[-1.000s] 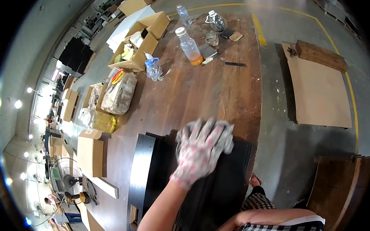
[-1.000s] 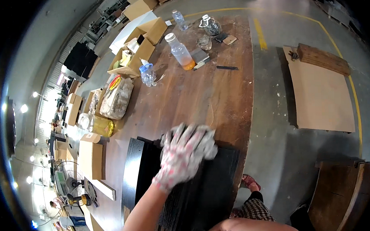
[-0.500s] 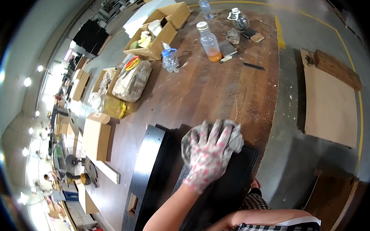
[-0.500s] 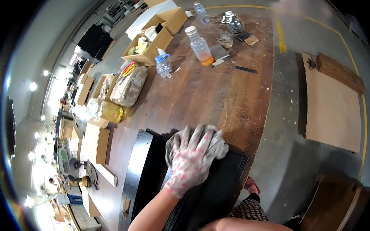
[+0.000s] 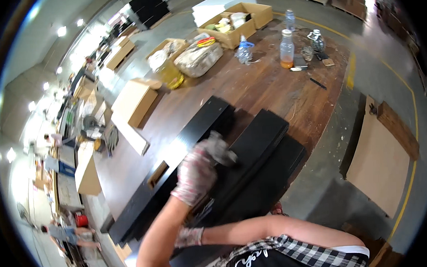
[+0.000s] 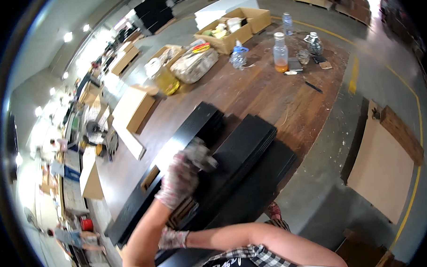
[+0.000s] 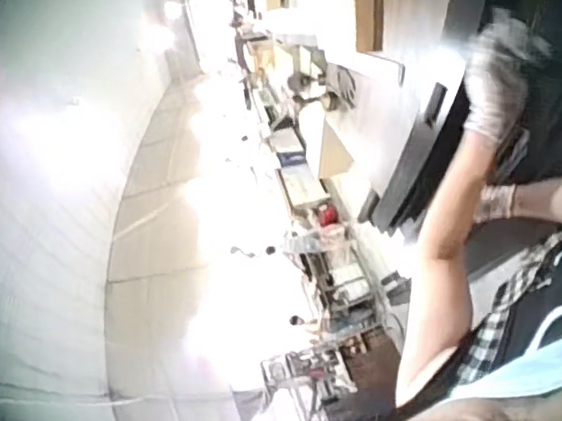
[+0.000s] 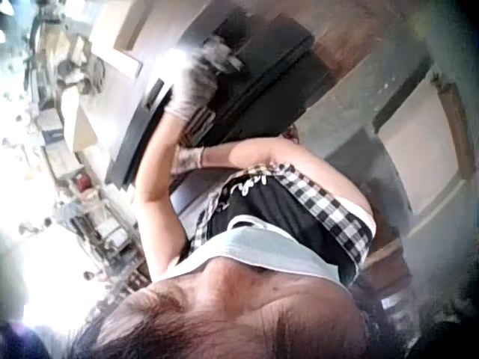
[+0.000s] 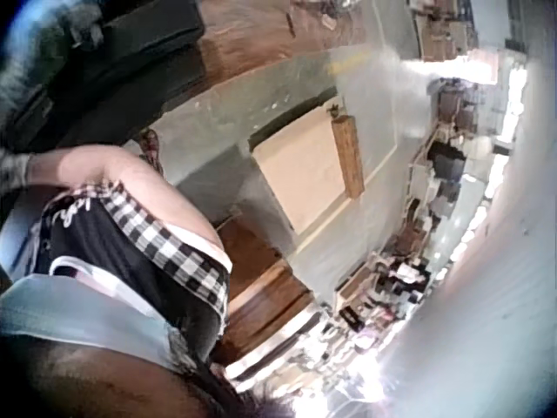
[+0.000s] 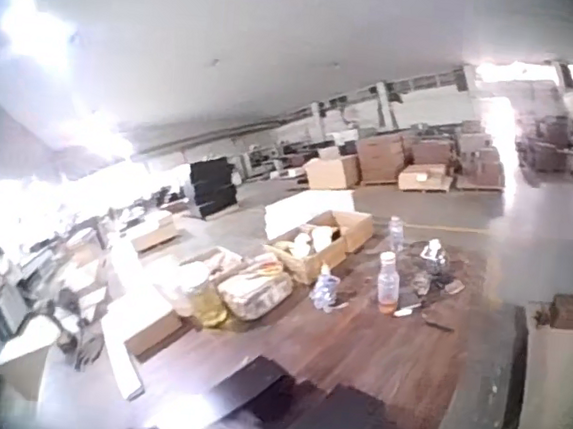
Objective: The person is applying finish or cleaning long black furniture components using a rag and a small block.
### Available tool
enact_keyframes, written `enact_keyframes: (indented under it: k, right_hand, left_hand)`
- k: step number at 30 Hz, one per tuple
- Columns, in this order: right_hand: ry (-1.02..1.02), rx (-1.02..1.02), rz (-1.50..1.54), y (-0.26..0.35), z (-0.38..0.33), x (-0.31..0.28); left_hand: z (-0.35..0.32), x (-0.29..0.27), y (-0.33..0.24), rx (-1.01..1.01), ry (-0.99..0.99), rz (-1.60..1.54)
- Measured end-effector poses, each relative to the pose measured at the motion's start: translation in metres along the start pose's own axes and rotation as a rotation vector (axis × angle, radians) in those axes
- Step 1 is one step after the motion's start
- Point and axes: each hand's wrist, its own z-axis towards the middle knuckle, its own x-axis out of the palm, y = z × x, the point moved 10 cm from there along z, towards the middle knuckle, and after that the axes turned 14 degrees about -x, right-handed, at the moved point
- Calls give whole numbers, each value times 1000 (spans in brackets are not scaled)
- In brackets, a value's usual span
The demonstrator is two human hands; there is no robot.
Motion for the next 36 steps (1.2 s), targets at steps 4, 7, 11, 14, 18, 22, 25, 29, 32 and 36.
enact_keyframes:
  k: [4, 7, 11, 14, 18, 22, 25, 29, 32, 36]
  right_hand:
    - [194, 272, 294, -21, 7, 59]
    - [-13, 256, 428, -18, 11, 13]
    - [-216, 593, 521, -32, -10, -76]
    - [-360, 720, 433, -37, -20, -143]
    - [-399, 654, 275, -32, -18, -195]
    - [-480, 619, 285, -30, -28, -212]
    - [-573, 647, 307, -33, -44, -227]
    - [-689, 628, 232, -37, -54, -267]
    - [-737, 596, 119, -36, -51, -302]
    - [-806, 526, -1, -19, -41, -337]
  left_hand:
    - [-194, -153, 28, -250, -952, -407]
    - [-337, -168, -3, -319, -1325, 38]
    - [-353, -84, 8, -743, -1076, 465]
    - [-276, -5, 10, -443, -746, 579]
    - [-246, 36, 36, -643, -648, 775]
    - [-245, 36, 43, -650, -597, 781]
    - [-240, 37, 31, -509, -573, 737]
    - [-236, 39, 22, -502, -534, 745]
    - [-233, 36, 16, -490, -483, 719]
    - [-238, 12, 3, -550, -451, 849]
